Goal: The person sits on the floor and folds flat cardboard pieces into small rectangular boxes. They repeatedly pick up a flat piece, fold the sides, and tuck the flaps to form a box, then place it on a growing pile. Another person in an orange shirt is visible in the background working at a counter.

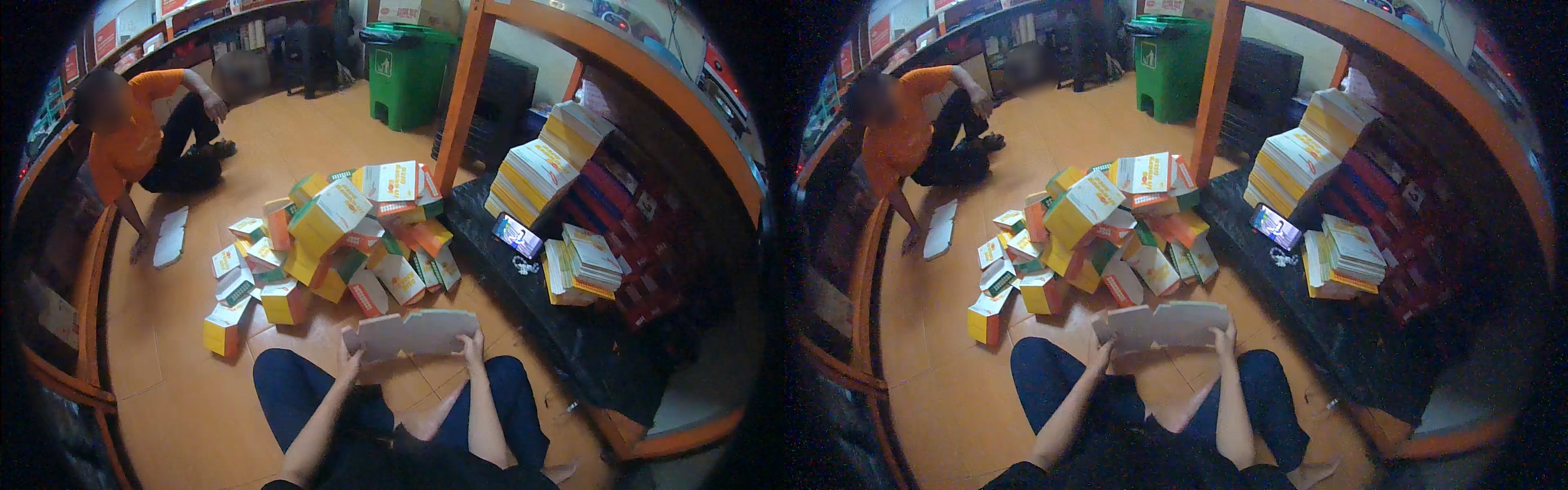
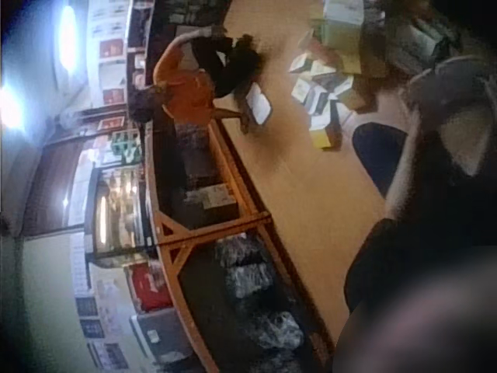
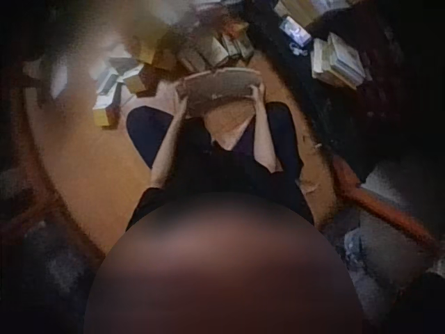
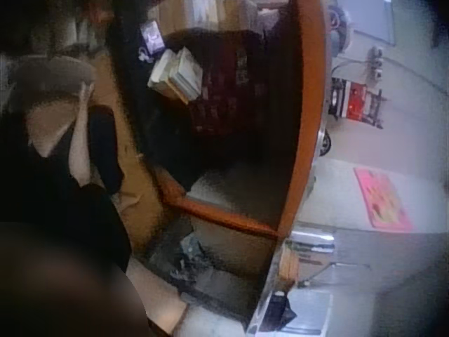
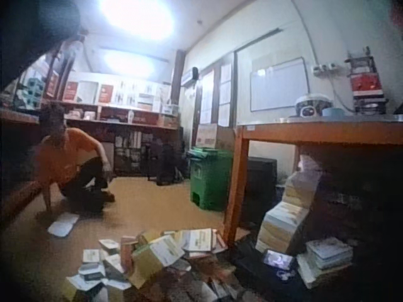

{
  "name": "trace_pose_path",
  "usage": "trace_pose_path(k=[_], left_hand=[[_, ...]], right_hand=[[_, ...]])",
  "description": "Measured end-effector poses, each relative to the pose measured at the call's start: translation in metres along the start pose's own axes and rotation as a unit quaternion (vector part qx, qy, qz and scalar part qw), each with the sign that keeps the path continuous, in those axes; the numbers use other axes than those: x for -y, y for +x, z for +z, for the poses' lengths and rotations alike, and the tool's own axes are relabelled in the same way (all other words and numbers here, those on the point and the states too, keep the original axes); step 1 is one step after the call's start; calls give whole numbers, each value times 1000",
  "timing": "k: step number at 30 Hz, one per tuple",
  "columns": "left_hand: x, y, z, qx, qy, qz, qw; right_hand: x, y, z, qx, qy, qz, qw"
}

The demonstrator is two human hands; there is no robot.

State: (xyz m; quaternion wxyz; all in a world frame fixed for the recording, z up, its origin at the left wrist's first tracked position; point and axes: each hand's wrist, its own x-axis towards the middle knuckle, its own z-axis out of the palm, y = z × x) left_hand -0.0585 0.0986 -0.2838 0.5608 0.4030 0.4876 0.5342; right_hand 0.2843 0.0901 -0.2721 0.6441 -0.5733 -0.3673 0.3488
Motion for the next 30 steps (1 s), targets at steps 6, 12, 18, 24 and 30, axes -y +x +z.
trace_pose_path(k=[6, 12, 18, 24, 30], left_hand=[[-10, -9, 7, -46, 89, -22, 995], [30, -4, -1, -95, 149, -68, 982], [26, -5, -3, -90, 252, -65, 961], [5, -14, 3, -131, 412, -104, 896], [15, -7, -1, -120, 317, -119, 933]], right_hand=[[31, -18, 13, -16, -215, 34, 976], [13, -20, 11, -46, -445, 90, 890], [-21, -13, 1, -80, -477, 60, 873], [-25, -10, -9, -76, -495, 121, 857], [-13, -13, -6, -90, -508, 102, 851]])
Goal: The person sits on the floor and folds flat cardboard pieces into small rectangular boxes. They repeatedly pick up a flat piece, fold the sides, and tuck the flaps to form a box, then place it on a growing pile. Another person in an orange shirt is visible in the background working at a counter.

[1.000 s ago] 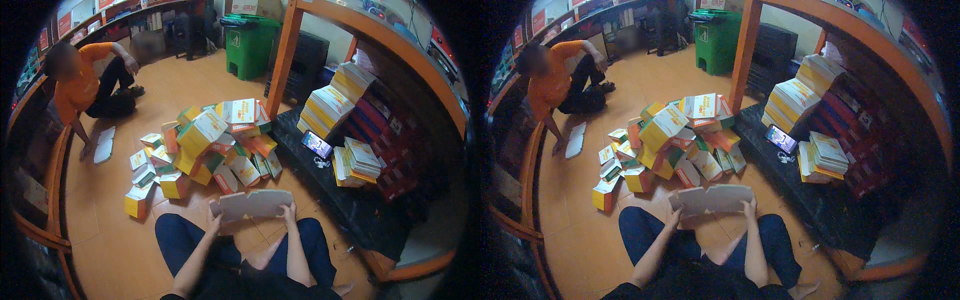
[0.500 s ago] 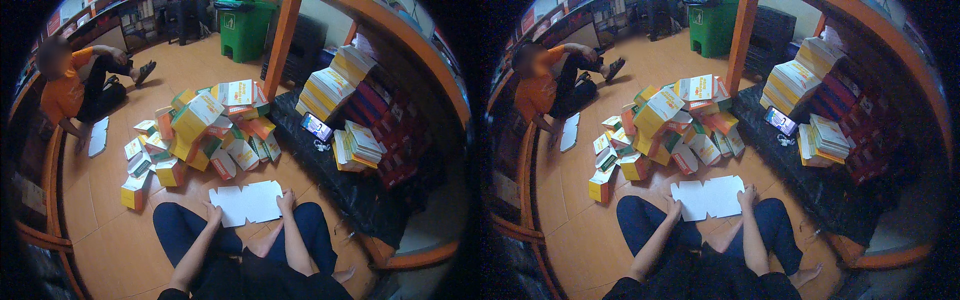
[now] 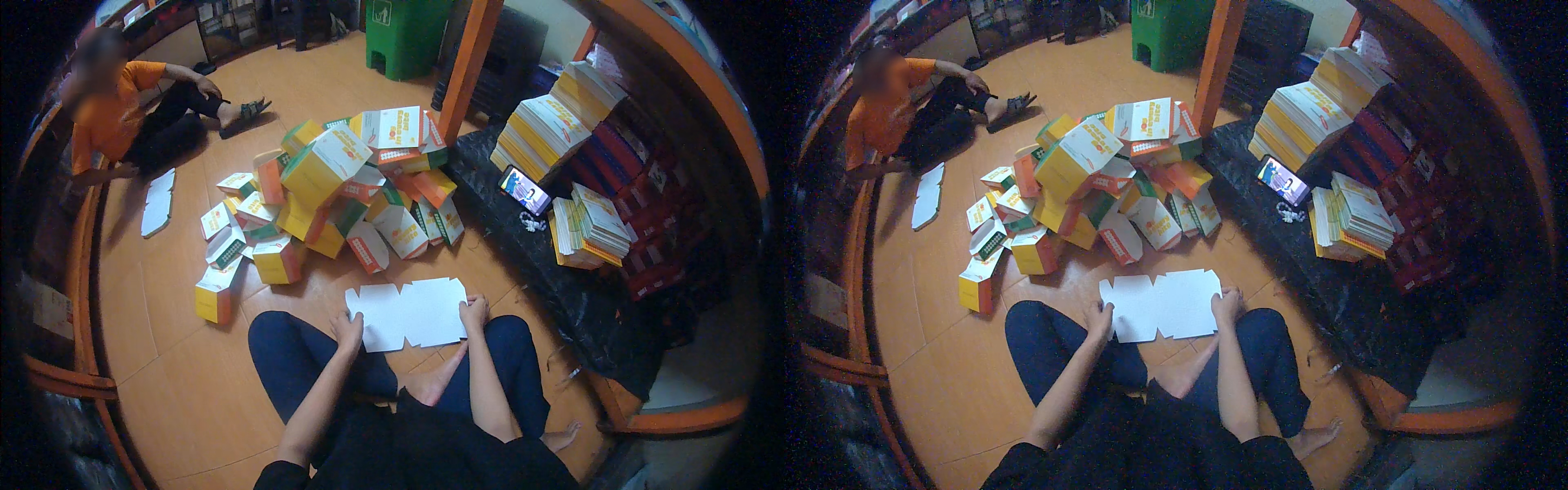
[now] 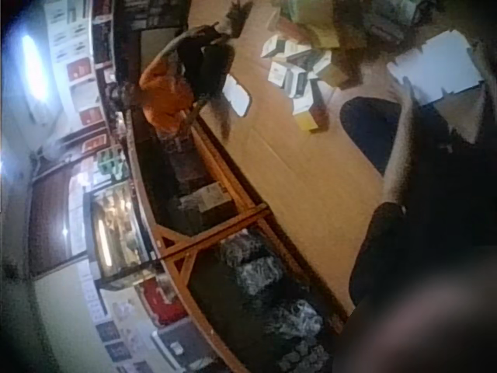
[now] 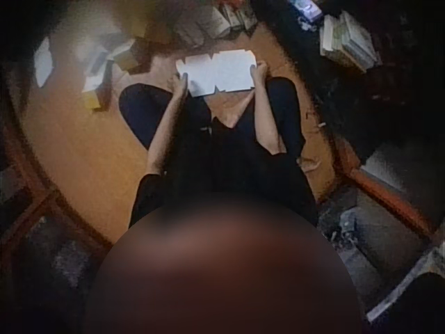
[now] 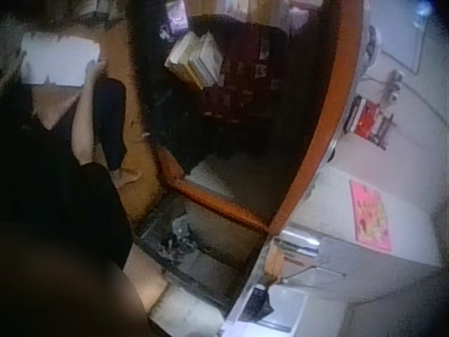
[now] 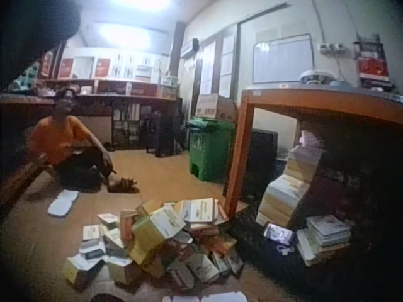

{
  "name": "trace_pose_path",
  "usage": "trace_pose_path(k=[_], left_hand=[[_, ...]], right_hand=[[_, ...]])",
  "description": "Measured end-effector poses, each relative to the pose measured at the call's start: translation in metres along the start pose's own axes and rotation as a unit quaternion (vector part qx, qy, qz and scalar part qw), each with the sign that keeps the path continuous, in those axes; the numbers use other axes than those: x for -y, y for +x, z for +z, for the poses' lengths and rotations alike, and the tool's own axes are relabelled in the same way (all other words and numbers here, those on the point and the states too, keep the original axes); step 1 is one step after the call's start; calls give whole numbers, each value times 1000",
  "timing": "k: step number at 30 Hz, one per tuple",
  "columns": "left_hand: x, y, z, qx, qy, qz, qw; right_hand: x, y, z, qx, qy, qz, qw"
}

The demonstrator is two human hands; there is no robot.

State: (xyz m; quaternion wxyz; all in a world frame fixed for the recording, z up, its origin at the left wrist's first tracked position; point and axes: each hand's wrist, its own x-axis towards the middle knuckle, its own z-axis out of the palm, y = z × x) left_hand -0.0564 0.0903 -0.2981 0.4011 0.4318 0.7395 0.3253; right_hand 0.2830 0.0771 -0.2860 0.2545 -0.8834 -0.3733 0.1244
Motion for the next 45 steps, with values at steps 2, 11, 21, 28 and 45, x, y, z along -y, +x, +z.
trace_pose_path(k=[2, 11, 21, 28, 45], left_hand=[[1, 2, -1, 25, -12, -14, 1000], [-8, -5, -5, -24, 92, 59, 994], [37, 23, 12, 62, -52, 5, 997], [-8, 3, -10, -3, -68, 22, 997], [-81, -40, -53, -5, -208, 178, 962]], right_hand=[[2, -2, -3, 1, 23, -15, 1000], [10, -6, -7, -29, 55, -35, 997], [24, -11, -12, 29, 228, 56, 972], [41, -7, -56, 253, 551, 45, 794], [49, -14, -60, 191, 567, -33, 801]])
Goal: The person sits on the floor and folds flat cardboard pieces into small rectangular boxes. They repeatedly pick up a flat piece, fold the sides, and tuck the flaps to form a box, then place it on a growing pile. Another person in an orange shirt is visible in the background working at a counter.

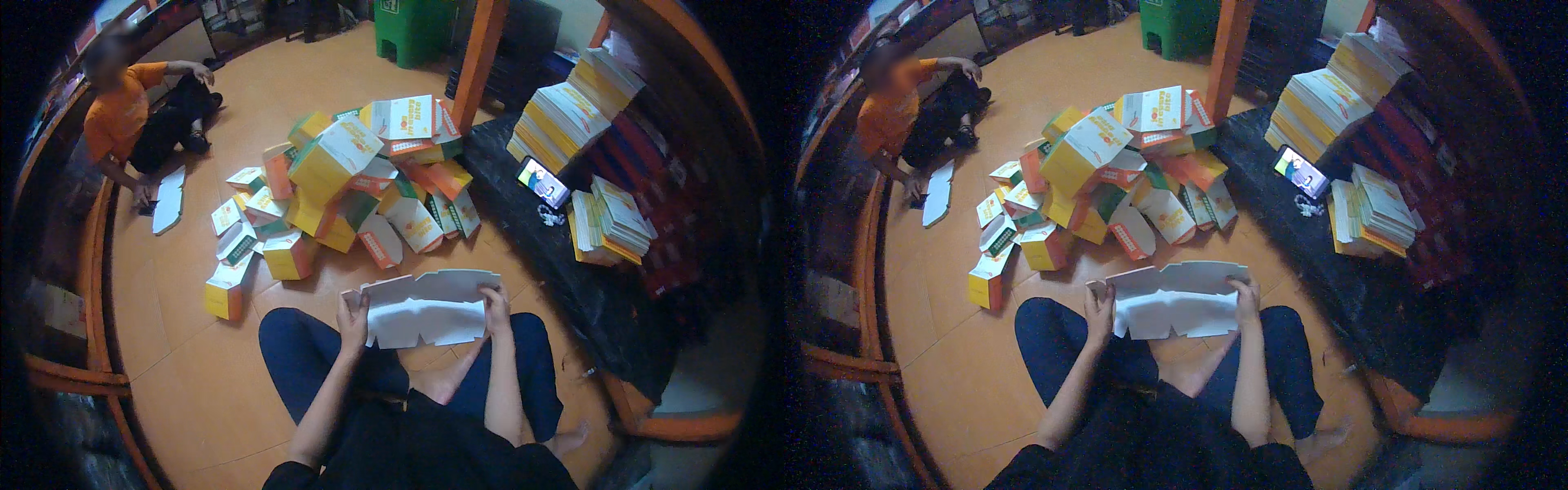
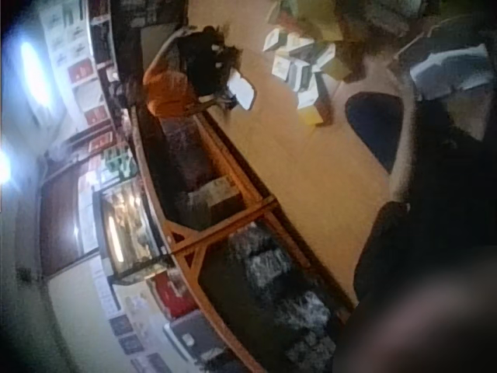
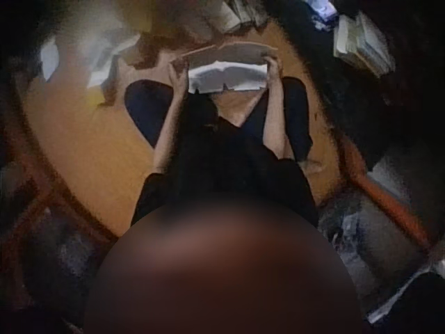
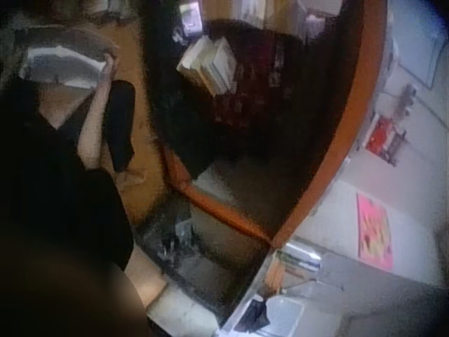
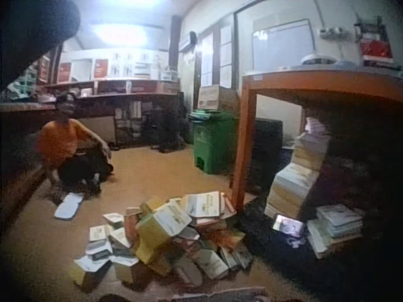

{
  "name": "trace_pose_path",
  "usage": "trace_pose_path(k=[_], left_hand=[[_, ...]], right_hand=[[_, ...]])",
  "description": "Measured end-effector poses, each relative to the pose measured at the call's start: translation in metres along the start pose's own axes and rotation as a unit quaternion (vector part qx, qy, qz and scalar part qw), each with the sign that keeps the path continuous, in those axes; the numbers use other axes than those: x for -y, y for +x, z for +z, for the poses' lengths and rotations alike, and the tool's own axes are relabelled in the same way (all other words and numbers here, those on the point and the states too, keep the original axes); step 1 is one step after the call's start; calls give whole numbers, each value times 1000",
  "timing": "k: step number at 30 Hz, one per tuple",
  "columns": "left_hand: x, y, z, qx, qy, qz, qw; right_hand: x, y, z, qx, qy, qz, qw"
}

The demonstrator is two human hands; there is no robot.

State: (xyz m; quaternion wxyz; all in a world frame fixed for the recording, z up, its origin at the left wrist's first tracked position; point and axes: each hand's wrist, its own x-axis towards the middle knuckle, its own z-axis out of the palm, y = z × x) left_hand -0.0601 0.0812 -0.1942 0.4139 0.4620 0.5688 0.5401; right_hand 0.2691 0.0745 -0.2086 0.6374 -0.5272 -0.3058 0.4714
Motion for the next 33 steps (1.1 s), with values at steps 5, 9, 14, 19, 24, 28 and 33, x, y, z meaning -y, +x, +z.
trace_pose_path(k=[5, 9, 14, 19, 24, 28, 33], left_hand=[[-46, -18, -26, 117, -41, -104, 987], [-58, -50, -17, 218, -79, -192, 954], [-72, -88, 2, 322, -84, -173, 927], [-102, -117, 3, 441, 49, -71, 893], [-123, -138, -10, 341, 69, 15, 937], [-127, -145, -4, 336, 96, -8, 937], [-124, -137, 11, 306, 103, -76, 943]], right_hand=[[75, -59, -15, 16, -151, -82, 985], [116, -115, -42, -31, -298, 59, 952], [149, -141, -34, -83, -617, -73, 779], [133, -84, 52, 180, -434, -18, 883], [83, -115, 89, 394, -539, 76, 741], [87, -145, 68, 274, -520, 109, 802], [95, -171, 78, 246, -416, 131, 865]])
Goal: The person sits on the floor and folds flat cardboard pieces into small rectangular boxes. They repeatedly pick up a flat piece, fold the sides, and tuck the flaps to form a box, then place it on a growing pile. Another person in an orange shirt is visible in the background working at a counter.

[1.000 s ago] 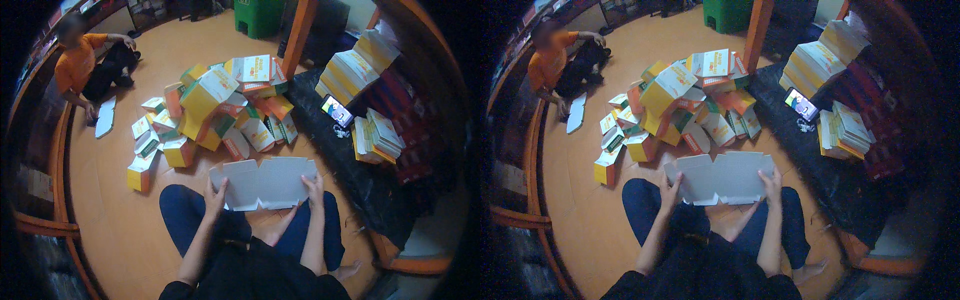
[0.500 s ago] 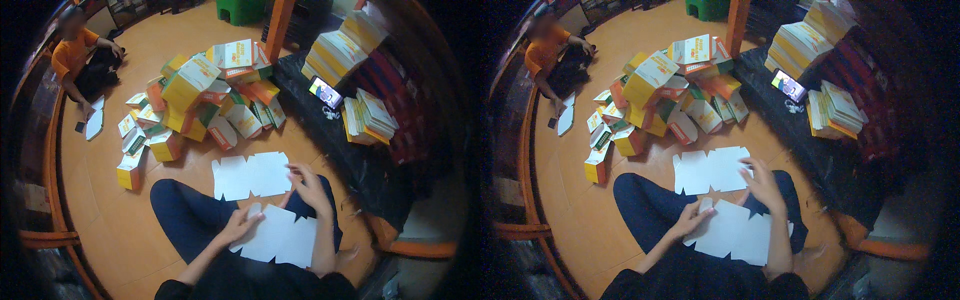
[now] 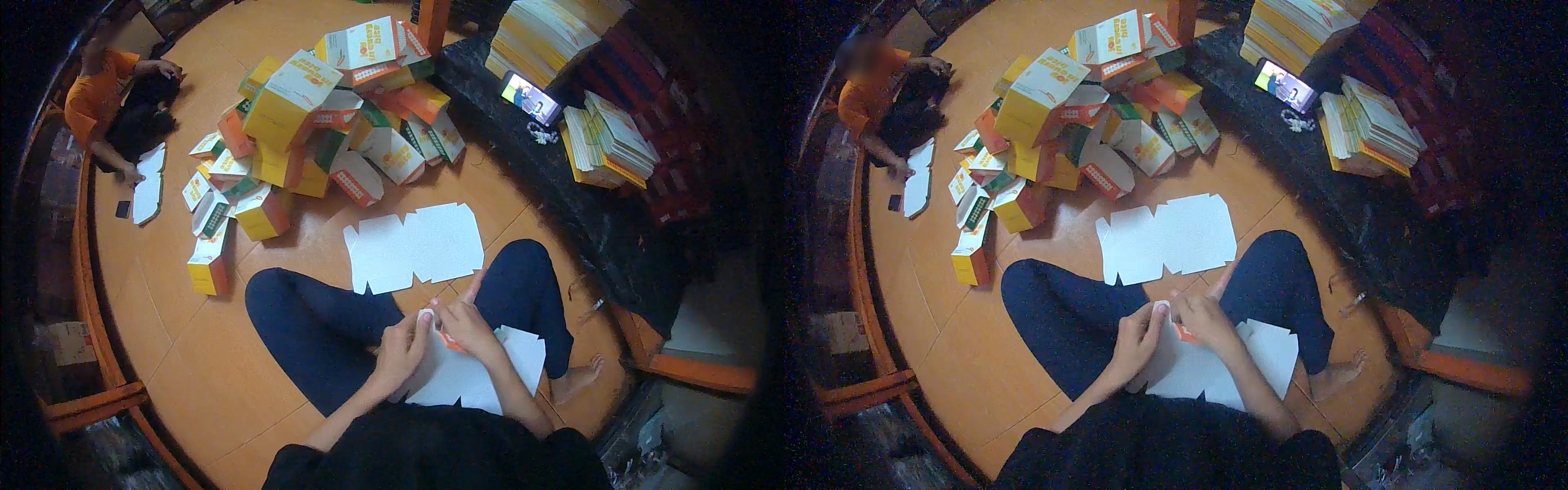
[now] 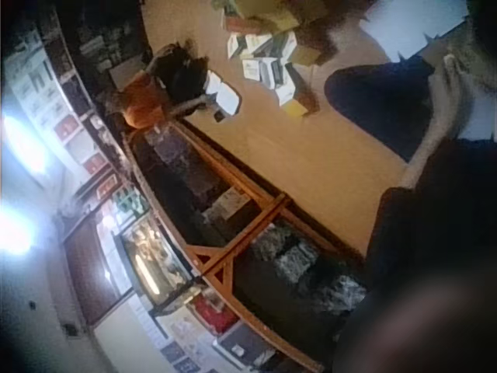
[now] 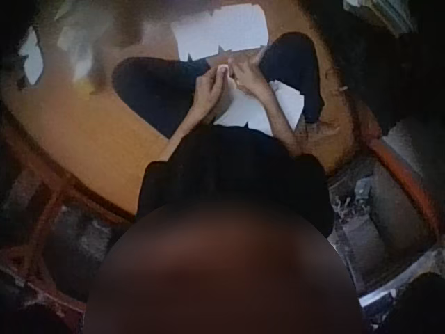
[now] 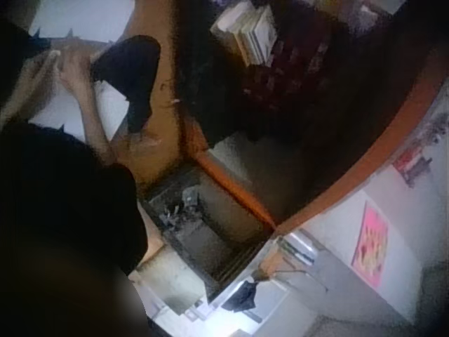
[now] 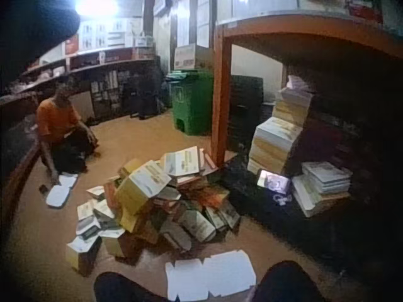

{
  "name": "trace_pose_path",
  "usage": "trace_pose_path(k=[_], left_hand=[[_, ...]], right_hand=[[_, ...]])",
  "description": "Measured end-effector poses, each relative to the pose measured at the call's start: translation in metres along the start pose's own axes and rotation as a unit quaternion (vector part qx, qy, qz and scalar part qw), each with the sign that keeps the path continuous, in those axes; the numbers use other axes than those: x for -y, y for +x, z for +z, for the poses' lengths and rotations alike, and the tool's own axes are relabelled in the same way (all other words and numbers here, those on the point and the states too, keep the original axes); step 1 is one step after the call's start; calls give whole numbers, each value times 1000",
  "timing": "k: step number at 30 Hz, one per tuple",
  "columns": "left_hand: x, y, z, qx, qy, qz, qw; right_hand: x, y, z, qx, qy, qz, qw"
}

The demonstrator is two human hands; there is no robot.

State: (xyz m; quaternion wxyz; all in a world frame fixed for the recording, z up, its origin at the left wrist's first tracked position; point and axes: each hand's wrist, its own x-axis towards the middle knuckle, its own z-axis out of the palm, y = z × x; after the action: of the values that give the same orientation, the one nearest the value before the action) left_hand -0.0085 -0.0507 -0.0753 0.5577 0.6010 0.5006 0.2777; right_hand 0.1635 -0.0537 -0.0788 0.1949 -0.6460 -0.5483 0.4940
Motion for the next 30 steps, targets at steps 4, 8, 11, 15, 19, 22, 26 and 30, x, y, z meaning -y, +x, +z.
trace_pose_path(k=[4, 8, 11, 15, 19, 22, 26, 30], left_hand=[[-3, -2, -8, 21, 14, -16, 1000], [-4, 0, -25, 87, -10, 17, 996], [0, 0, -40, 168, -15, 27, 985], [13, -3, -39, 171, -44, 80, 981], [24, -12, -31, 135, -136, 92, 977], [30, -16, -26, 123, -147, 107, 976], [38, -21, -12, 56, -147, 88, 984], [40, -20, 0, 34, -138, 122, 982]], right_hand=[[-9, -3, 29, -155, 14, 16, 988], [-23, 5, 38, -217, 51, -53, 973], [-21, 3, 33, -185, 67, -43, 979], [-19, 5, -3, -104, -70, -98, 987], [-34, 27, -42, 23, -78, -51, 995], [-44, 27, -36, 241, 54, 55, 967], [-55, -6, -45, 178, -69, 46, 980], [-54, -42, -42, 75, -324, -220, 917]])
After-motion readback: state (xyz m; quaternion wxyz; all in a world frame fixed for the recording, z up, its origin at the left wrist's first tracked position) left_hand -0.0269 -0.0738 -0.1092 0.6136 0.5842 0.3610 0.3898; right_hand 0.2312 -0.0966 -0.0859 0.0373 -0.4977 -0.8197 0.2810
